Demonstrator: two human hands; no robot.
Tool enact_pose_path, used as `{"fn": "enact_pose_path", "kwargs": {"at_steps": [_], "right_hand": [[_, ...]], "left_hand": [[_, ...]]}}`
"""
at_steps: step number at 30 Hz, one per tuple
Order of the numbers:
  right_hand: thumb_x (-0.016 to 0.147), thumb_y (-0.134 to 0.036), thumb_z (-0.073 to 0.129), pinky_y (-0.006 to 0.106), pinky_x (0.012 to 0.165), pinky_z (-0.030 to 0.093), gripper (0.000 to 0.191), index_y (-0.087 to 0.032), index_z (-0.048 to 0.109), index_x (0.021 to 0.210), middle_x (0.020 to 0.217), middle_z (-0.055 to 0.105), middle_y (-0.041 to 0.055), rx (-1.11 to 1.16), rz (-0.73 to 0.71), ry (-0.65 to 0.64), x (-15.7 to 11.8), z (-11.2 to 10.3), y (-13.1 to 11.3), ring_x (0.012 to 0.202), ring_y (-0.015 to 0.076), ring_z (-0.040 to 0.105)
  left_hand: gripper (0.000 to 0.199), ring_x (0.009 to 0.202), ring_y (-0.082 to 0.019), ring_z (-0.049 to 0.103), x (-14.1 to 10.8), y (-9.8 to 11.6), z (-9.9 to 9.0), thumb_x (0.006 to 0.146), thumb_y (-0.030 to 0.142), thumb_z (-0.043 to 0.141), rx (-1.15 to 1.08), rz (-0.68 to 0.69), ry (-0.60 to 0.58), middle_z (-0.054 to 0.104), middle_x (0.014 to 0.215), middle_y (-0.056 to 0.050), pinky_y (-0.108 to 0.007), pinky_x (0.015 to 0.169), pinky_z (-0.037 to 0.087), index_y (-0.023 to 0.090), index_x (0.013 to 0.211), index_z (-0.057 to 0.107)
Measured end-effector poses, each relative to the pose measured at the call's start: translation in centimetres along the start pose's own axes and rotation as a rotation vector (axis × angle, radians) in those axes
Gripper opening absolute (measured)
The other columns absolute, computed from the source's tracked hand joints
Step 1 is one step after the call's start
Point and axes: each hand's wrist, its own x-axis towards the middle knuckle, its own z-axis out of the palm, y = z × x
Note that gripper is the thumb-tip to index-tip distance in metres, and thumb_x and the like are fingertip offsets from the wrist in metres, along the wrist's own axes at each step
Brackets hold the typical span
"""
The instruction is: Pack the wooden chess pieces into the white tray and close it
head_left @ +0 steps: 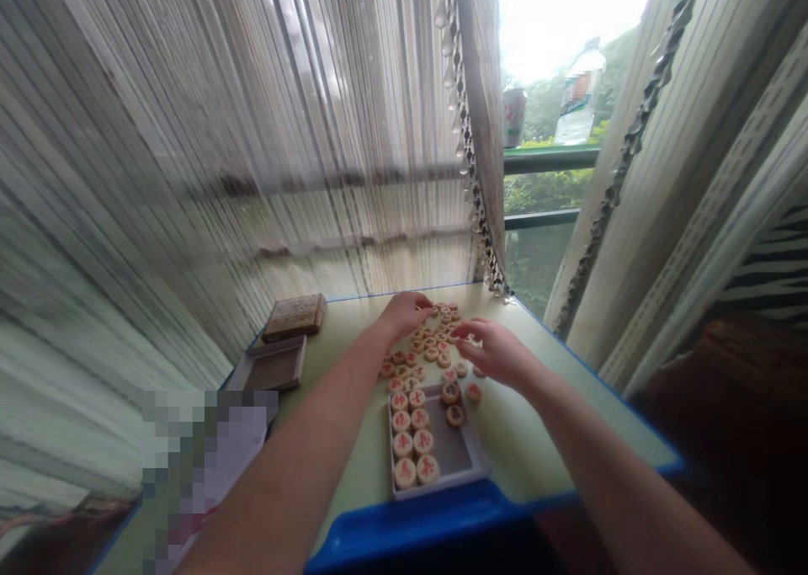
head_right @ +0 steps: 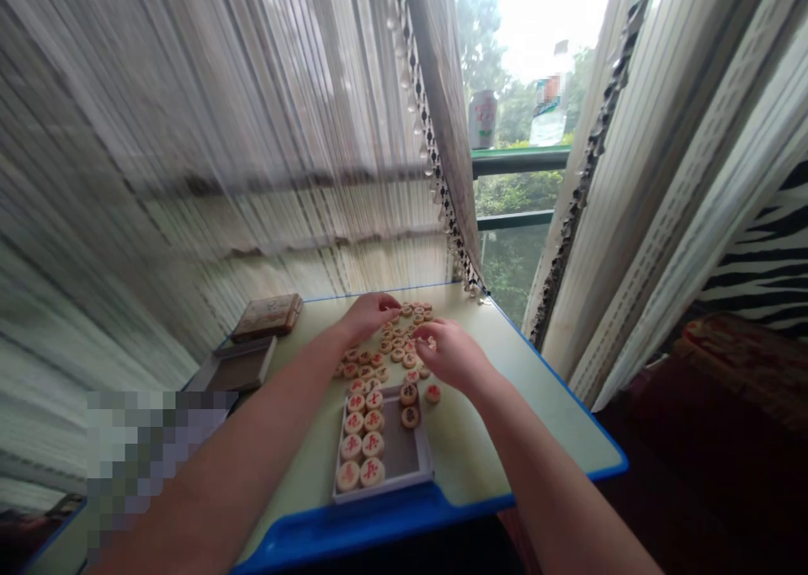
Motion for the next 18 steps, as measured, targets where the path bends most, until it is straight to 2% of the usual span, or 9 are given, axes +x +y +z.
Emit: {"fn": "enact_pose_path", "kwargs": {"at_steps": [3,5,8,11,18], "right_hand": [[0.075,-0.024,0.052,0.028,0.076,0.042,0.025,-0.023,0.068,0.093,0.093,0.064,0.0051,-0.161,0.081,-0.022,2.5,1.3,1.5,0.085,0.0186,0.056],[0.077,-0.025,0.049,0.029,0.079,0.040,0.026,-0.023,0.068,0.095,0.094,0.064,0.0057,-0.233,0.105,0.009,3.5,2.4,2.8,0.089,0.0198,0.054],[0.081,-0.028,0.046,0.030,0.081,0.038,0.028,-0.024,0.068,0.096,0.096,0.064,0.0056,-0.290,0.096,0.026,4.0,3.5,4.2,0.092,0.0201,0.053],[0.081,-0.030,0.046,0.029,0.082,0.037,0.027,-0.026,0.069,0.095,0.095,0.065,0.0047,-0.312,0.080,0.005,3.9,3.8,4.7,0.090,0.0200,0.052],[0.080,-0.029,0.048,0.027,0.081,0.036,0.025,-0.025,0.072,0.086,0.090,0.066,0.0039,-0.333,0.047,-0.049,3.8,3.7,4.4,0.085,0.0182,0.052]], "left_hand": [[0.026,0.081,-0.017,0.061,0.8,-0.2,1.0,0.075,0.033,0.055,0.048,0.002,0.011,0.069,0.089,-0.005,-0.027,0.076,0.046,0.017,0.090,0.069],[0.028,0.084,-0.018,0.060,0.9,-0.6,1.9,0.076,0.035,0.053,0.116,0.035,0.013,0.069,0.091,-0.006,-0.028,0.079,0.045,0.018,0.091,0.069],[0.030,0.090,-0.020,0.058,0.7,-0.9,3.3,0.078,0.038,0.049,0.228,0.137,-0.044,0.067,0.095,-0.005,-0.031,0.084,0.044,0.022,0.093,0.070],[0.031,0.094,-0.022,0.056,0.6,-1.1,4.1,0.078,0.041,0.047,0.297,0.195,-0.094,0.066,0.099,-0.005,-0.033,0.086,0.043,0.025,0.095,0.069],[0.027,0.091,-0.020,0.056,1.0,-1.5,4.2,0.076,0.039,0.050,0.277,0.090,-0.092,0.066,0.094,-0.004,-0.029,0.081,0.044,0.022,0.089,0.068]]}}
